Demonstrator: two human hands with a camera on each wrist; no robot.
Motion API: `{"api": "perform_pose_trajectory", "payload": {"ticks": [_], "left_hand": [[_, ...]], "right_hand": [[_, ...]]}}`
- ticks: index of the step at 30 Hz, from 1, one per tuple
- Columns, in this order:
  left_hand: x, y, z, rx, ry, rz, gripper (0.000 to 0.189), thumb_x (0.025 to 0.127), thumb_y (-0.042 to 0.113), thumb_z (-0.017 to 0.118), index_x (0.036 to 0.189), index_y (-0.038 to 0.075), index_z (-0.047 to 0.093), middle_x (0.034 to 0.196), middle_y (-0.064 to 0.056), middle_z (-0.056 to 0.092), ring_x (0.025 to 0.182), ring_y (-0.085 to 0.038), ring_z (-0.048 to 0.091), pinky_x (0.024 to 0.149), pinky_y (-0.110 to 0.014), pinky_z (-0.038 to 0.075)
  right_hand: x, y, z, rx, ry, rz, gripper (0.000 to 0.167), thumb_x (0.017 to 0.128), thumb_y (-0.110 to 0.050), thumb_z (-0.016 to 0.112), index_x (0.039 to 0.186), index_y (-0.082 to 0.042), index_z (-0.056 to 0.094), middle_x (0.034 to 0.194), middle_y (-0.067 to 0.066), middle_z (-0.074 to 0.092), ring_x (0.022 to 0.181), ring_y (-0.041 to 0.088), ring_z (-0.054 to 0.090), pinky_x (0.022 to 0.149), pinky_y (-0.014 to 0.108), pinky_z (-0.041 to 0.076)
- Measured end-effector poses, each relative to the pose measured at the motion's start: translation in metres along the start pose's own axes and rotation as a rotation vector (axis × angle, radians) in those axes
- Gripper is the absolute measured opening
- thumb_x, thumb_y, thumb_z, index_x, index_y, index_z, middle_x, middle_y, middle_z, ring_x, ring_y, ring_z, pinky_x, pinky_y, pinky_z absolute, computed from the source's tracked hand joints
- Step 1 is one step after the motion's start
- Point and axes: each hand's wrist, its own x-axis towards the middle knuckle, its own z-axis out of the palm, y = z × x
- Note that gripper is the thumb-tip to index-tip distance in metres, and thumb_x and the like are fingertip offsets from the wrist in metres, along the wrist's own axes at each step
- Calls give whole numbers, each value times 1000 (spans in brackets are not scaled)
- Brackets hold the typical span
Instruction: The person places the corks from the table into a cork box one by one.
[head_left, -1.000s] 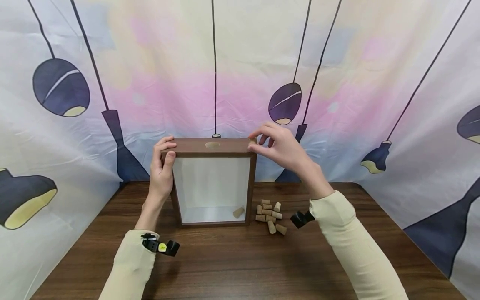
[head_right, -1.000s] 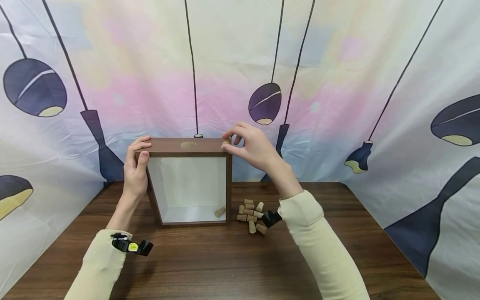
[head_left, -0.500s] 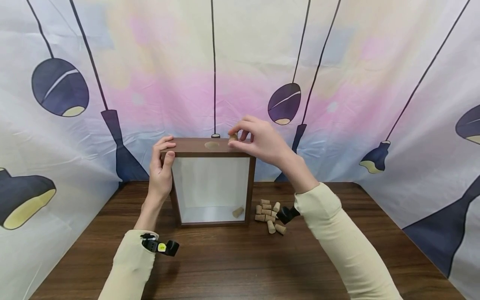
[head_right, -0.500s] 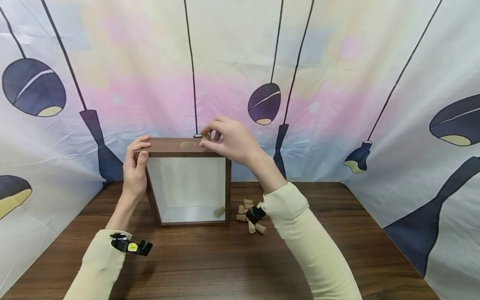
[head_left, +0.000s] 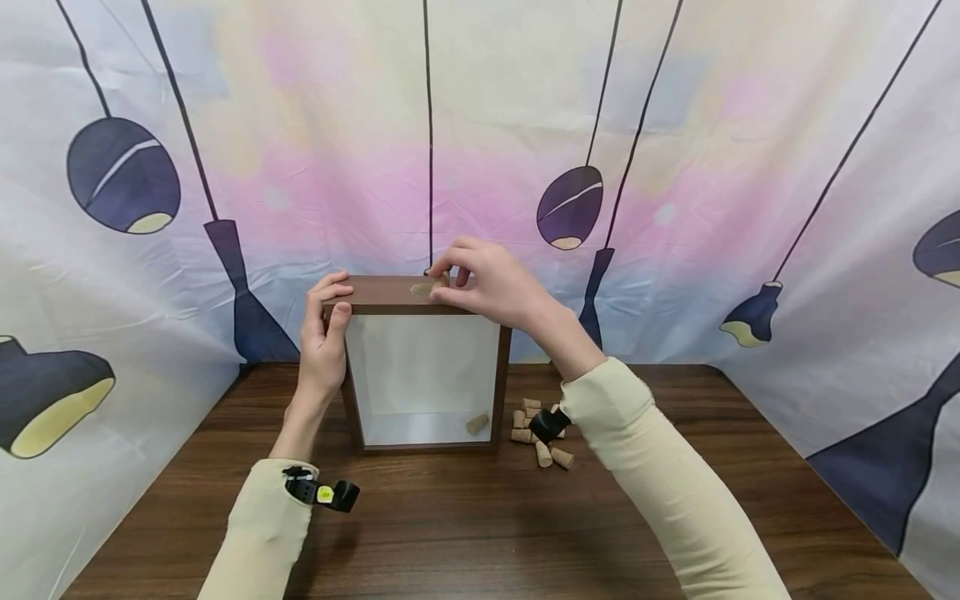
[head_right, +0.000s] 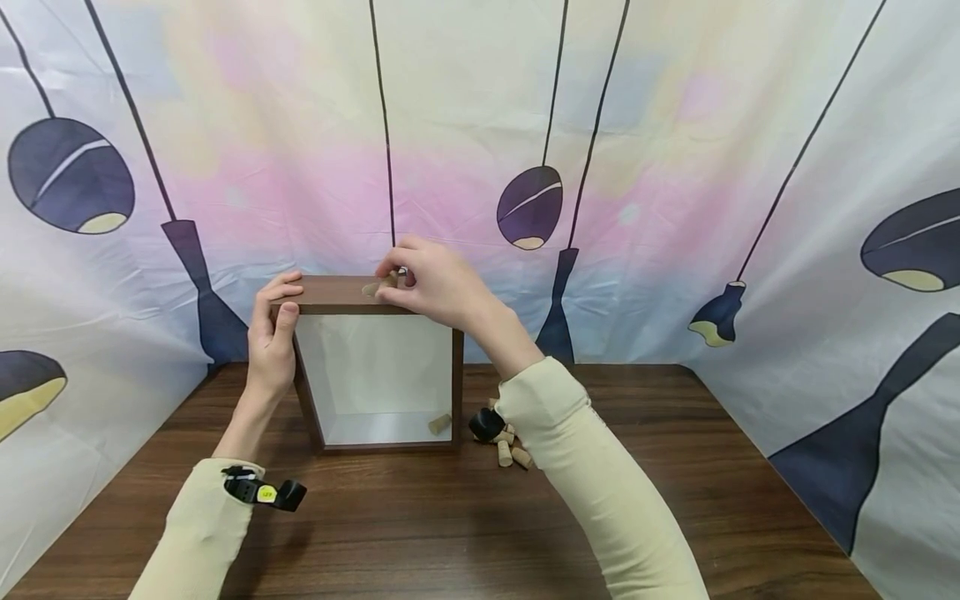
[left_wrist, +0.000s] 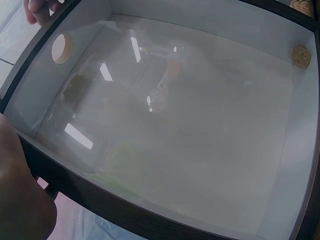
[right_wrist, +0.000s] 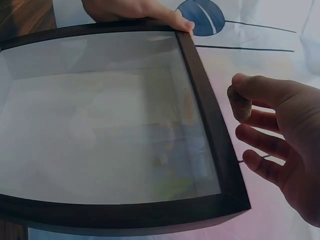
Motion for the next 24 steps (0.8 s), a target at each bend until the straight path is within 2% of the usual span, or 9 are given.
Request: {"api": "perform_pose_trajectory", "payload": {"ticks": [8,14,19,24], "left_hand": [[0,0,1,-2,-4,10,46,105,33,49,126,-9,50,147,-23,42,137,-19,41,97,-23,35],[0,0,0,-2,-10,9,46,106,33,48,127,-9,49,148,-18,43,138,-20,40,99,-24,34],[0,0,-1,1,-10,9,43,106,30,48,127,-8,49,148,-13,44,139,-20,39,100,-24,34],[1,1,0,0,-9,1,39,107,24,47,127,-8,49,148,-15,43,139,-20,38,100,-24,34]], "right_hand": [[10,2,11,-92,-34,68,17,91,-28,73,103,-15,73,97,-1,63,82,11,59,77,26,48],[18,-1,15,-141,-58,151,19,93,-32,71,105,-18,72,101,-4,62,86,11,58,79,28,47],[23,-4,19,-192,-59,165,21,92,-35,71,105,-19,72,98,-5,60,85,12,56,78,31,46],[26,-5,21,-206,-73,189,22,93,-38,70,107,-21,71,101,-5,60,88,13,56,80,33,47]]}}
